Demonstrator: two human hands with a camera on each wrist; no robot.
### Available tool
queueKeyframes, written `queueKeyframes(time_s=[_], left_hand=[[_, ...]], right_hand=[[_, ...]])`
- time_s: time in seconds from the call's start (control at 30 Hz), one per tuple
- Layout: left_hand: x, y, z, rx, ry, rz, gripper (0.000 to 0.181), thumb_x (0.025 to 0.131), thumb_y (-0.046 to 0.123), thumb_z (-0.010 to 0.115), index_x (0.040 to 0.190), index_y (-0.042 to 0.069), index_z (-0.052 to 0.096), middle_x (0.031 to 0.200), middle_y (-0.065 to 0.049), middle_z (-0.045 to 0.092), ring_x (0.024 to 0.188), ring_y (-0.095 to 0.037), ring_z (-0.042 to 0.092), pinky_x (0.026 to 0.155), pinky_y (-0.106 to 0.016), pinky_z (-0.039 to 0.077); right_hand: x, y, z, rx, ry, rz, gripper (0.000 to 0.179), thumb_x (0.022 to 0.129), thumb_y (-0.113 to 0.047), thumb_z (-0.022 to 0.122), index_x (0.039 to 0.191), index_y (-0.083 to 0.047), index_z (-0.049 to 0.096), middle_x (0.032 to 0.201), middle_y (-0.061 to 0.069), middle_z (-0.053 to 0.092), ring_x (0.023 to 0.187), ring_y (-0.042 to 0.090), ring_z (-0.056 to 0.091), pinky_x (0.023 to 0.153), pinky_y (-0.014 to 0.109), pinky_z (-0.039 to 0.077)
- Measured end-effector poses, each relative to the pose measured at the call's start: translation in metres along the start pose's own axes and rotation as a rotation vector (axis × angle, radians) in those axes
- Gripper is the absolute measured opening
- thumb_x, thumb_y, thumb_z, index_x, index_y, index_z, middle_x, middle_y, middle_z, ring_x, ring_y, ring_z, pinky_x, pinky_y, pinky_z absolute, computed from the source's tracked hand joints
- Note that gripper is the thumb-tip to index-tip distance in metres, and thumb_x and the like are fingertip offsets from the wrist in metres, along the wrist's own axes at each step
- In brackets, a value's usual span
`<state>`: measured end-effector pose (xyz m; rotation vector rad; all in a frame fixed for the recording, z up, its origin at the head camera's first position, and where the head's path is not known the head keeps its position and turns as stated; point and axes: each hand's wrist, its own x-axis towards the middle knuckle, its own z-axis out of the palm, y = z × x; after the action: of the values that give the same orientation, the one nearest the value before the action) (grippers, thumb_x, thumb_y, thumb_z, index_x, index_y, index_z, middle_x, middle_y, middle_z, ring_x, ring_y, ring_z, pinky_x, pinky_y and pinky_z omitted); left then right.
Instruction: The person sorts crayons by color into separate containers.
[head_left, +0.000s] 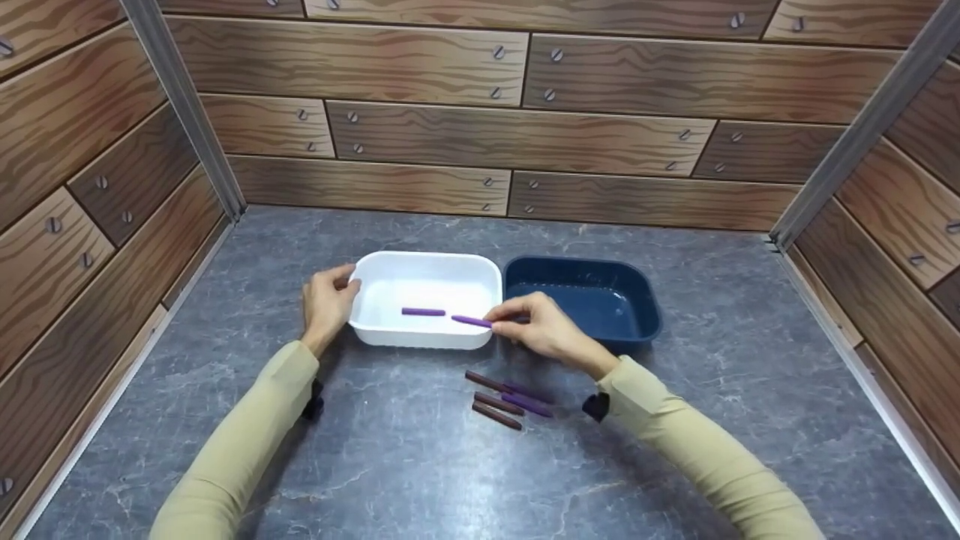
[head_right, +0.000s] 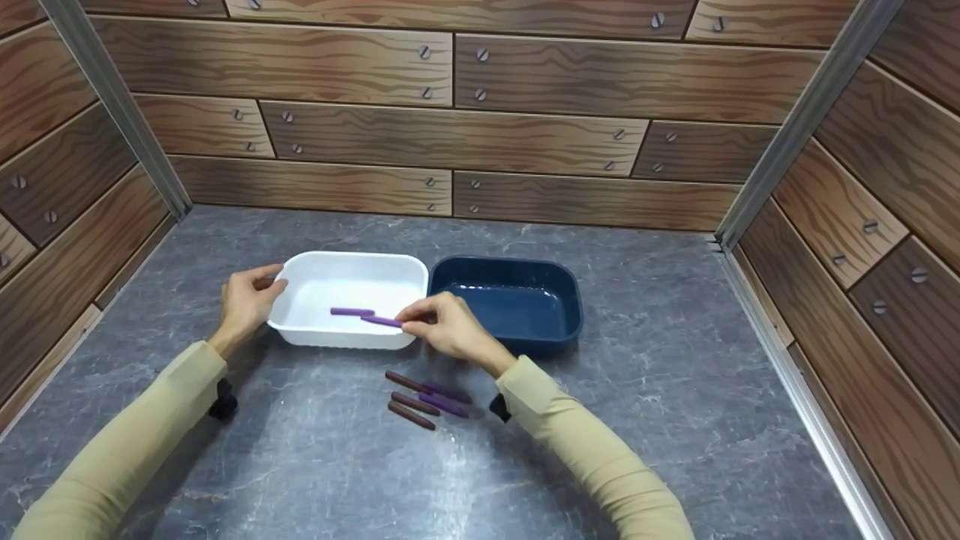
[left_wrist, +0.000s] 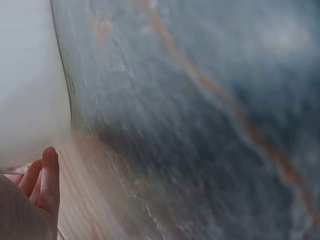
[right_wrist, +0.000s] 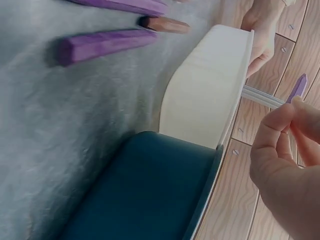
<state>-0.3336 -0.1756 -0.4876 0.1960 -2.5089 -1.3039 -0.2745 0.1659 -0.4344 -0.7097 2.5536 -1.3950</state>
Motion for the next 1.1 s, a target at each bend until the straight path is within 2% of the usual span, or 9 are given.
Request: queueKeyframes(time_s=[0.23, 0.47, 0.73, 1.1], left_hand=[[0.001, 0.000, 0.000, -0.002, -0.003, -0.011, 0.035, 0.094, 0.018, 0.062, 0.128, 0.008, 0.066, 0.110, -0.015, 0.073, 0.098, -0.026, 0.070, 0.080, -0.040, 0.056], [0.002, 0.001, 0.000, -0.015, -0.005, -0.007, 0.035, 0.094, 0.017, 0.062, 0.127, 0.007, 0.066, 0.109, -0.016, 0.073, 0.098, -0.026, 0.070, 0.080, -0.040, 0.057], [0.000, 0.002, 0.000, -0.009, -0.013, -0.019, 0.036, 0.095, 0.017, 0.062, 0.129, 0.008, 0.065, 0.110, -0.016, 0.072, 0.099, -0.026, 0.070, 0.080, -0.040, 0.057], [0.002, 0.001, 0.000, -0.022, -0.001, -0.003, 0.035, 0.093, 0.016, 0.062, 0.127, 0.007, 0.066, 0.110, -0.017, 0.072, 0.099, -0.027, 0.070, 0.081, -0.041, 0.057]], right_hand=[[0.022, -0.006, 0.005, -0.015, 0.043, -0.023, 0.014, 0.090, -0.011, 0.070, 0.101, -0.008, 0.078, 0.097, 0.008, 0.075, 0.078, 0.011, 0.061, 0.064, 0.019, 0.048], [0.043, -0.007, 0.013, -0.018, 0.079, 0.007, 0.014, 0.090, -0.011, 0.070, 0.101, -0.008, 0.078, 0.095, 0.008, 0.074, 0.082, 0.018, 0.066, 0.062, 0.021, 0.051], [0.063, -0.005, 0.024, -0.041, 0.115, 0.040, 0.014, 0.091, -0.011, 0.070, 0.102, -0.010, 0.077, 0.099, 0.007, 0.075, 0.085, 0.014, 0.067, 0.065, 0.023, 0.053], [0.084, 0.002, 0.034, -0.069, 0.160, 0.068, 0.014, 0.090, -0.010, 0.069, 0.101, -0.009, 0.078, 0.099, 0.006, 0.075, 0.088, 0.014, 0.067, 0.065, 0.021, 0.052]])
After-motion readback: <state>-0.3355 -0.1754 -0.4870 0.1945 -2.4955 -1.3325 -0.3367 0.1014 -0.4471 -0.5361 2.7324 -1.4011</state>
